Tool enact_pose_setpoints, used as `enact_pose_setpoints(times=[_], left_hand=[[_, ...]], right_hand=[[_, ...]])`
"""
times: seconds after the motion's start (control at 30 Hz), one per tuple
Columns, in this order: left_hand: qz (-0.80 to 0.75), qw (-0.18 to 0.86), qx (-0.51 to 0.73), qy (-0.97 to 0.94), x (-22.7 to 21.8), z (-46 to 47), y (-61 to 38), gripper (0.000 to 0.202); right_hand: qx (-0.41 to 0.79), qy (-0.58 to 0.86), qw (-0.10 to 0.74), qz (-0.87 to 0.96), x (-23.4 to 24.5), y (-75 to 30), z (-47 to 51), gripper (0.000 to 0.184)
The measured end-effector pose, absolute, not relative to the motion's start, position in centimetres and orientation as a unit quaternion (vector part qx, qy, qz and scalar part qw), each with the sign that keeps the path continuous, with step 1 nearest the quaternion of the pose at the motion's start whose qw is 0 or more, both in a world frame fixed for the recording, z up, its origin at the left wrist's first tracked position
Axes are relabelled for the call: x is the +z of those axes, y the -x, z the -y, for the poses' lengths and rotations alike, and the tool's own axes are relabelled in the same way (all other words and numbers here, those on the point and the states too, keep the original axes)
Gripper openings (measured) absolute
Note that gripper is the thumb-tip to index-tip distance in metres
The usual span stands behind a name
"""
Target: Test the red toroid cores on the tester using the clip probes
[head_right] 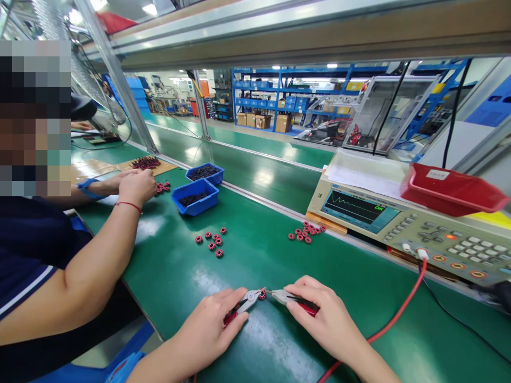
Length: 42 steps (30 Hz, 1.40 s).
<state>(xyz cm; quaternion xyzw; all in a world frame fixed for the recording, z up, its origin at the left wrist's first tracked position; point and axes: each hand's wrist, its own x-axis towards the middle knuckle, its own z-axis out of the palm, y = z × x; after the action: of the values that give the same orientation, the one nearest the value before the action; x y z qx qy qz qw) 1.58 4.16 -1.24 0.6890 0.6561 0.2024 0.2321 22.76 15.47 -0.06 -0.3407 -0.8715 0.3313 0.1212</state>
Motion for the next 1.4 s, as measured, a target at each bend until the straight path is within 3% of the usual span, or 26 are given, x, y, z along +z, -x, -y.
enact_pose_setpoints(times=[0.13,0.47,1.4], left_hand=[[-0.656,0.226,0.205,-0.690,-1.6,-4.2,-1.5,0.021],[-0.657,0.219,0.203,-0.692,-1.5,-4.2,-1.6,0.025],[-0.647,0.211,0.213,-0.701,-1.9,-4.1,-1.5,0.026]], right_hand=[[0.297,0.336,0.117,0.886,0.6,-22.7,-15.2,0.026],[0.054,0.348,0.040,0.935,3.0,-20.1,-13.0,0.025],[0.044,0.352,0.000,0.935,3.5,-19.1,-13.3,0.025]])
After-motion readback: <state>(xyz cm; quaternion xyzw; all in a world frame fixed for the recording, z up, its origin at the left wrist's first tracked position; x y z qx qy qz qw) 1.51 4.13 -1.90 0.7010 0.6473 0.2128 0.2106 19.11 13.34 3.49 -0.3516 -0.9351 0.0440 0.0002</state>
